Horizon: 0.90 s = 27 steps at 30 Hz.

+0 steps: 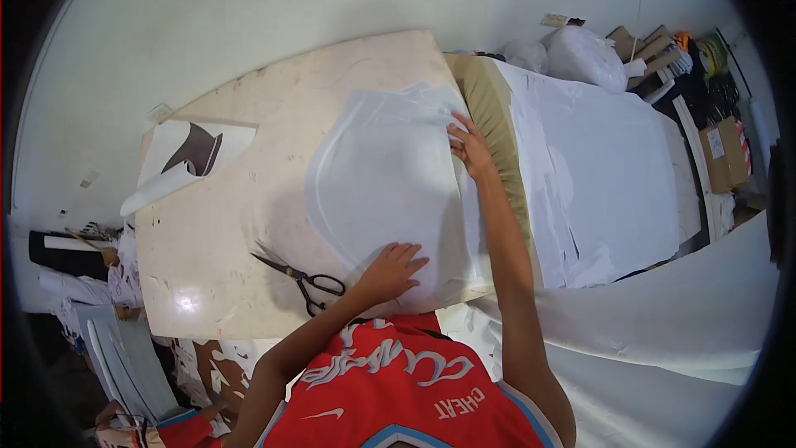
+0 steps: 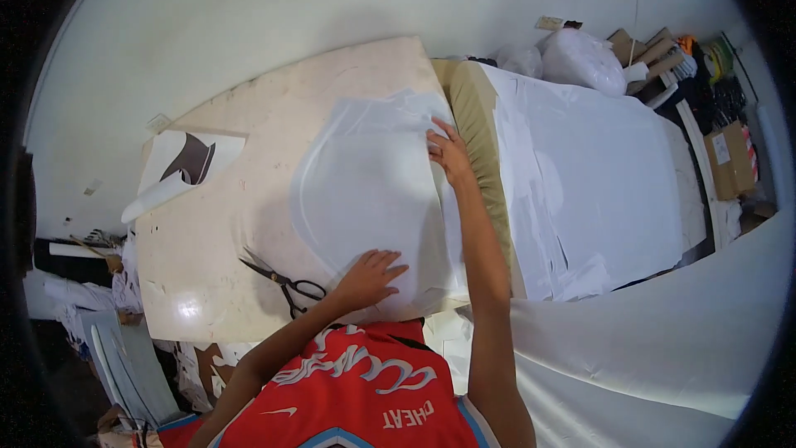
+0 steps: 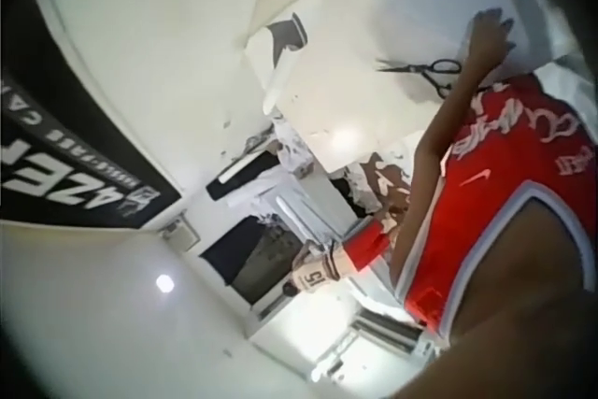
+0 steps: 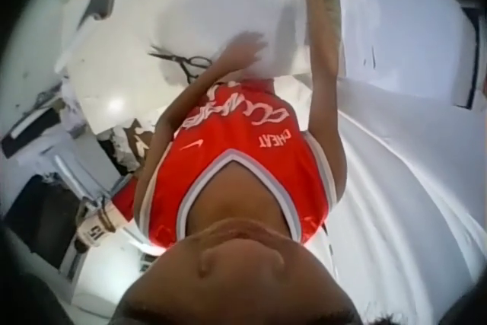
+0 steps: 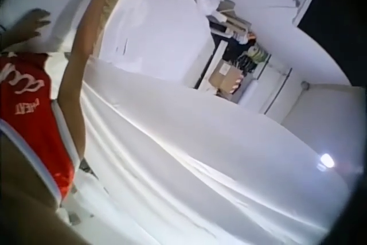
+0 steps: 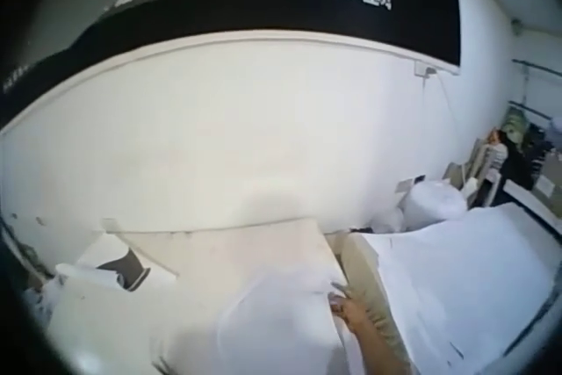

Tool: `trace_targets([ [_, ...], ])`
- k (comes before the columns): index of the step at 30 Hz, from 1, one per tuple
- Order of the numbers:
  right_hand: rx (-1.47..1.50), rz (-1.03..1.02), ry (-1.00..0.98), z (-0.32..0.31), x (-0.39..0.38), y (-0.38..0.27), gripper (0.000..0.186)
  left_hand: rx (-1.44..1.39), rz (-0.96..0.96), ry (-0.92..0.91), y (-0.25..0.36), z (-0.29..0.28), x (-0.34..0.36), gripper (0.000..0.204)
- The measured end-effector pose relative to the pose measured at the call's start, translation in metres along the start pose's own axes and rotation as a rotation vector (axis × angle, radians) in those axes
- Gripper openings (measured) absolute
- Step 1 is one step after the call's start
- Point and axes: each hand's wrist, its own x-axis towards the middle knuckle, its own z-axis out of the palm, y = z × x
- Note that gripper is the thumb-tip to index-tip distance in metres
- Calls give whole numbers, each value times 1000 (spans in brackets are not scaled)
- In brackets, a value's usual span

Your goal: Cutting out clothing patterns from a large roll of white material using scissors.

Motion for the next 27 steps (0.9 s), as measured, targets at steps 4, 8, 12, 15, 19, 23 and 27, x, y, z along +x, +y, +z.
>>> trace_targets([
  [4, 178, -308, -264, 36, -12, -31, 50, 28, 39, 9, 5, 7, -3, 58],
  [8, -616, -258, -93, 49, -11, -43, 43, -7, 90, -3, 9, 8, -5, 57],
  [12, -538, -257, -127, 41, 3, -33, 53, -22, 141, 8, 10, 8, -5, 57],
  [15, -377, -390, -290, 28, 11, -30, 62, -53, 127, -13, 12, 6, -4, 57],
  [19, -740, -598, -268, 17, 16, -21, 61, -84, 100, -2, 17, 3, -3, 54],
  [23, -1466, -455, 336, 15, 7, 2, 63, -83, 72, 16, 25, 4, -1, 35],
  [27, -1490, -889, 453, 28, -18, 33, 69, -116, 52, -96, 24, -3, 5, 32],
])
